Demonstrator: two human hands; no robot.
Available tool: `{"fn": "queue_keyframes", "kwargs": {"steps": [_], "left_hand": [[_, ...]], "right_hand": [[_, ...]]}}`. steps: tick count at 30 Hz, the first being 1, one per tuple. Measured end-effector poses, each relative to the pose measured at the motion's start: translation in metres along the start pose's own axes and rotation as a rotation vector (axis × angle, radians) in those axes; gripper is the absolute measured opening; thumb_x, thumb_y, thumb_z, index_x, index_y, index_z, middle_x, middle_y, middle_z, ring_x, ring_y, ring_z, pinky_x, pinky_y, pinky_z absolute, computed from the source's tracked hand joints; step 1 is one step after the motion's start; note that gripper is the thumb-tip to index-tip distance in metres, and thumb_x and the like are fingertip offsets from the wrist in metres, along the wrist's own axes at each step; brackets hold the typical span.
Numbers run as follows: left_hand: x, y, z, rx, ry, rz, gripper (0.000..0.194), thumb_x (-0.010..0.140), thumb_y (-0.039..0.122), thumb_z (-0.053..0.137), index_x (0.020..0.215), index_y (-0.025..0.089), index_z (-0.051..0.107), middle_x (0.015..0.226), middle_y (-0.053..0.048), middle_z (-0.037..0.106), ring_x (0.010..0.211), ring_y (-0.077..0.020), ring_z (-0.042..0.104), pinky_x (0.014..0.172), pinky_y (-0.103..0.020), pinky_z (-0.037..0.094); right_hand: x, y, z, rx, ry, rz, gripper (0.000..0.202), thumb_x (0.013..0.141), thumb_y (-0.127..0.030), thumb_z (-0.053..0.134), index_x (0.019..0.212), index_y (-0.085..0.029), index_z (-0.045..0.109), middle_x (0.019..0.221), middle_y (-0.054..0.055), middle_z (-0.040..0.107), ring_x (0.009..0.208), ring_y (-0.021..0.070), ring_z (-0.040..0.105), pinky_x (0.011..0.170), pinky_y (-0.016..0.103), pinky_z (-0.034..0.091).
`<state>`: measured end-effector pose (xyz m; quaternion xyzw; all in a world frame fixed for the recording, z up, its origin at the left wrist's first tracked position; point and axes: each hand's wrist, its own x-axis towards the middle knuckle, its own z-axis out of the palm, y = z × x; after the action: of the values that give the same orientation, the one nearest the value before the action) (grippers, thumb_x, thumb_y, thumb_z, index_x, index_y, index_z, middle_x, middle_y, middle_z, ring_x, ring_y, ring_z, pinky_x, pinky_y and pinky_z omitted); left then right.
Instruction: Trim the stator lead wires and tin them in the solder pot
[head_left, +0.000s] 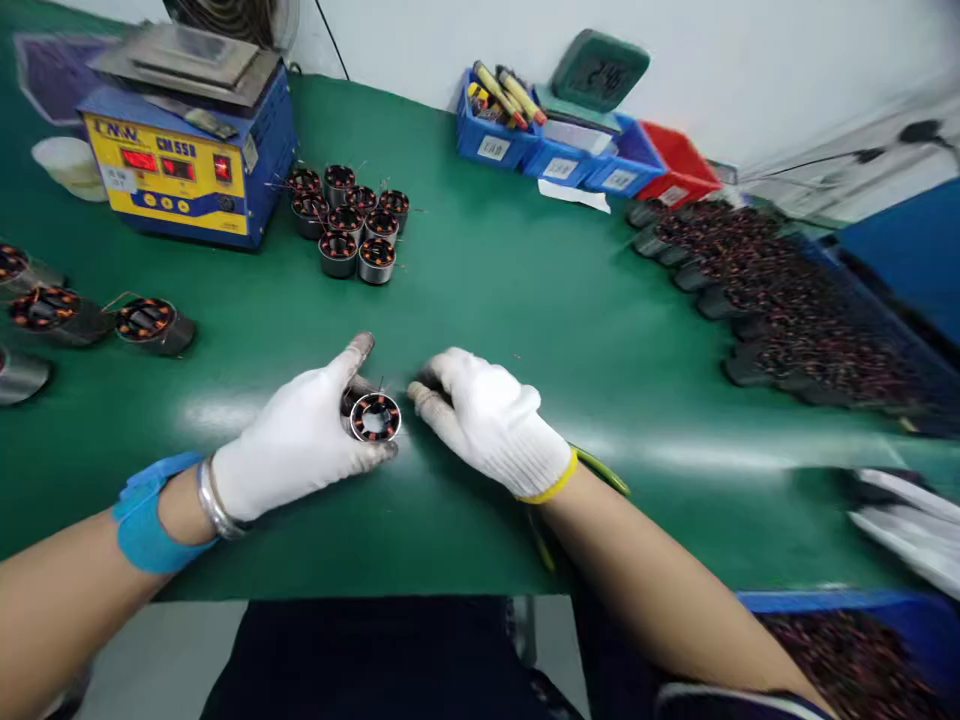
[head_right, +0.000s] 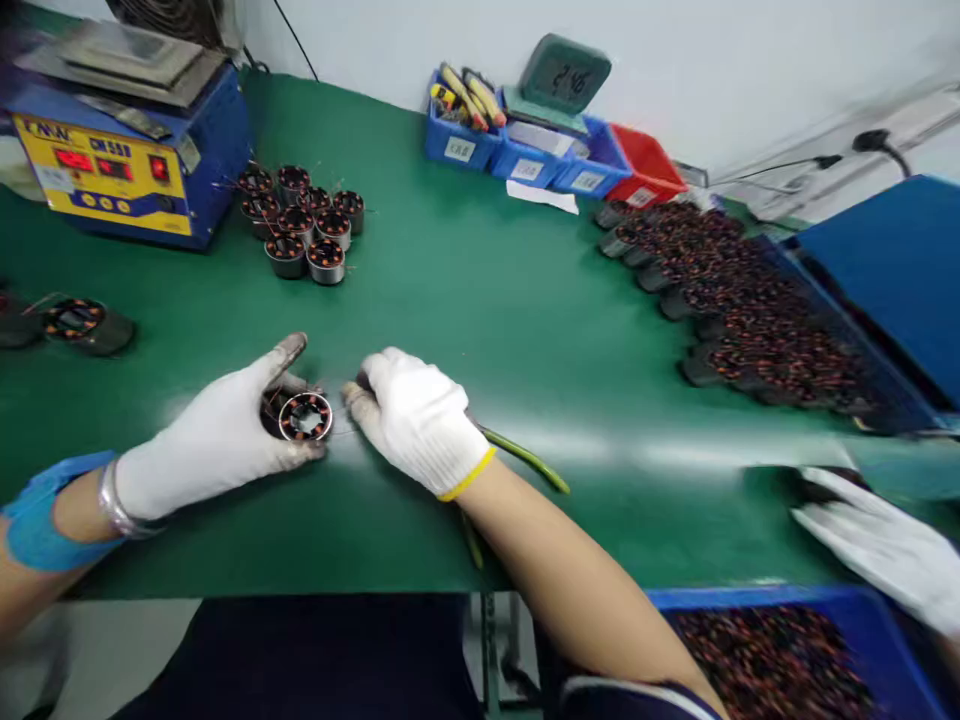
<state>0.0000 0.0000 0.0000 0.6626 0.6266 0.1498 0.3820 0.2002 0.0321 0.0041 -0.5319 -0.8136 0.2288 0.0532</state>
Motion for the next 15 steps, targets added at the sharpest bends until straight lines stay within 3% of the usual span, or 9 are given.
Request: {"fn": "queue_keyframes", "kwargs": {"steps": [3,6,9,15], "left_hand": [[-0.003,-0.001,0.0,-0.032,-0.02,0.028,0.108,0.071,0.042,0.073,0.159,0.013,0.017,0.117,-0.009,0.072,0.099,-0.0278,0.071,0.078,-0.034,0.057],[-0.003,-0.003,-0.001,-0.032,-0.021,0.043,0.107,0.071,0.041,0.072,0.159,0.013,0.018,0.118,-0.009,0.072,0.1,-0.0288,0.07,0.078,-0.035,0.058],[-0.002,-0.005,-0.003,-0.016,-0.027,0.056,0.106,0.07,0.042,0.075,0.158,0.015,0.023,0.116,-0.008,0.073,0.102,-0.0281,0.07,0.083,-0.036,0.058],[-0.002,-0.007,-0.004,0.072,-0.08,0.12,0.096,0.071,0.045,0.074,0.154,0.018,0.035,0.12,-0.008,0.072,0.107,-0.0271,0.07,0.088,-0.035,0.057]], "right_hand": [[0.008,-0.011,0.007,0.316,0.041,-0.122,0.03,0.091,-0.04,0.063,0.111,-0.018,0.067,0.108,0.006,0.067,0.096,0.0194,0.062,0.081,0.03,0.045],[0.007,-0.013,0.014,0.485,0.087,-0.138,0.013,0.088,-0.027,0.065,0.094,-0.017,0.068,0.095,0.003,0.068,0.088,0.0158,0.061,0.077,0.027,0.045],[-0.002,-0.007,0.014,0.485,0.06,-0.095,0.01,0.089,-0.021,0.059,0.083,-0.017,0.066,0.087,0.003,0.066,0.079,0.0141,0.06,0.071,0.027,0.044],[-0.015,0.004,0.0,0.364,-0.094,-0.025,0.011,0.088,-0.024,0.059,0.085,-0.017,0.066,0.088,0.002,0.068,0.078,0.0141,0.059,0.069,0.027,0.041]]}}
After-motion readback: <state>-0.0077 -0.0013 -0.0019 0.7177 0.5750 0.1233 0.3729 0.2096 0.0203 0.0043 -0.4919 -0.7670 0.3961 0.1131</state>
